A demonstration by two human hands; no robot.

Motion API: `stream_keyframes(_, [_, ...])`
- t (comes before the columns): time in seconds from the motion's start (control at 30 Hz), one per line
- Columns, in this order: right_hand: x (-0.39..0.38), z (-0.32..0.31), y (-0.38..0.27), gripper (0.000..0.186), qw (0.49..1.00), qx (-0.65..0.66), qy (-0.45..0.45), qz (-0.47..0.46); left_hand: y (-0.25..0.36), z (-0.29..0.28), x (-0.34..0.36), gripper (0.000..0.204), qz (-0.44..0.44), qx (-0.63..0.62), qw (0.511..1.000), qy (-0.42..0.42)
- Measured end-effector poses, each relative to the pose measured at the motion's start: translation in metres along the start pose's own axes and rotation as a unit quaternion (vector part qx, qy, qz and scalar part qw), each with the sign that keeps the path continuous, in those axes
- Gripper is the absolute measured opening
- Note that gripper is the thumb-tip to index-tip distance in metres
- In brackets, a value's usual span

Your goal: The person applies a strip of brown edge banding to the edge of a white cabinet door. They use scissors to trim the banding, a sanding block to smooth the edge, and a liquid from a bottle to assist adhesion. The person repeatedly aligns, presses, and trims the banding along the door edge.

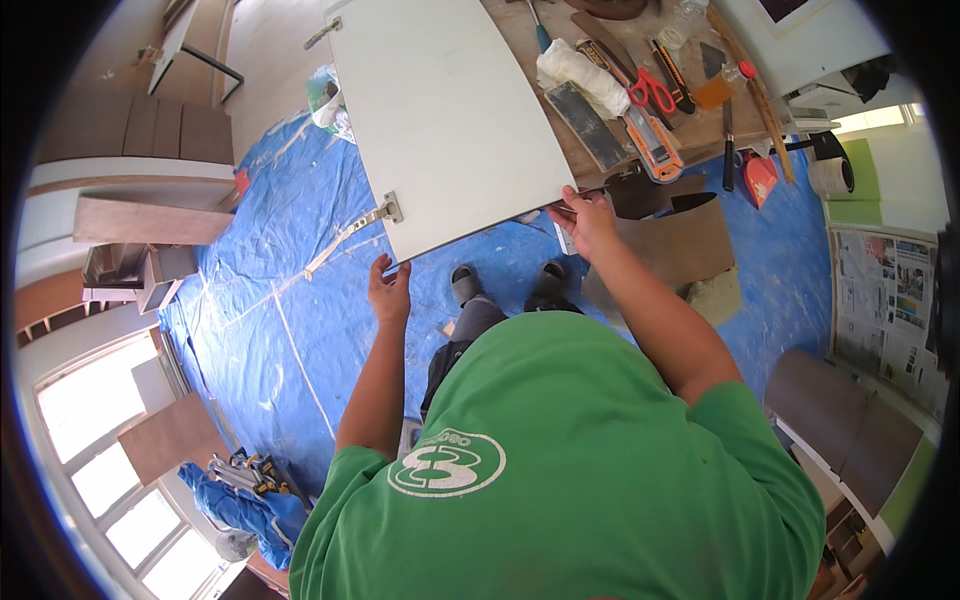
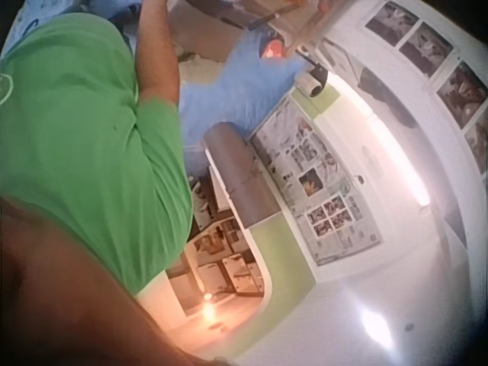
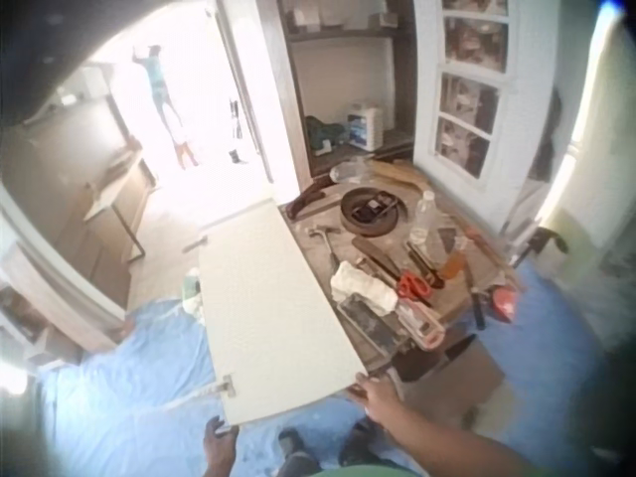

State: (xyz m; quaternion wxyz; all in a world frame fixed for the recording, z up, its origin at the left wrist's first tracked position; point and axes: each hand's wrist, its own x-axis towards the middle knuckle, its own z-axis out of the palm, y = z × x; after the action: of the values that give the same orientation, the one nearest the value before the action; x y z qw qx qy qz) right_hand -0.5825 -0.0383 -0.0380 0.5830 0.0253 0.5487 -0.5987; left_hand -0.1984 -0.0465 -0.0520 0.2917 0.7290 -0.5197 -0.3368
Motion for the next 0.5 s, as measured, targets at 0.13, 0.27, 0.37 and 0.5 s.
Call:
stream_keyframes(0.13, [0.003,-0.004,0.001,0.033,1.0,-0.002,-0.008,0.001,0.0,0.0,0.002,0.048,0.003,0.002,1.0,-0.009])
stream_keyframes(0.27, [0.006,-0.01,0.001,0.044,1.0,0.025,-0.019,0.004,0.0,0.001,0.002,0.046,0.014,0.013,1.0,0.003])
stream_keyframes(0.37, [0.006,-0.014,-0.001,0.038,0.999,0.026,-0.014,-0.012,0.004,0.002,0.0,0.044,0.009,-0.014,1.0,-0.005])
stream_keyframes(0.5, [0.009,-0.019,-0.005,0.03,0.999,0.022,-0.003,-0.027,0.009,0.005,0.001,0.043,0.002,0.03,1.0,0.001])
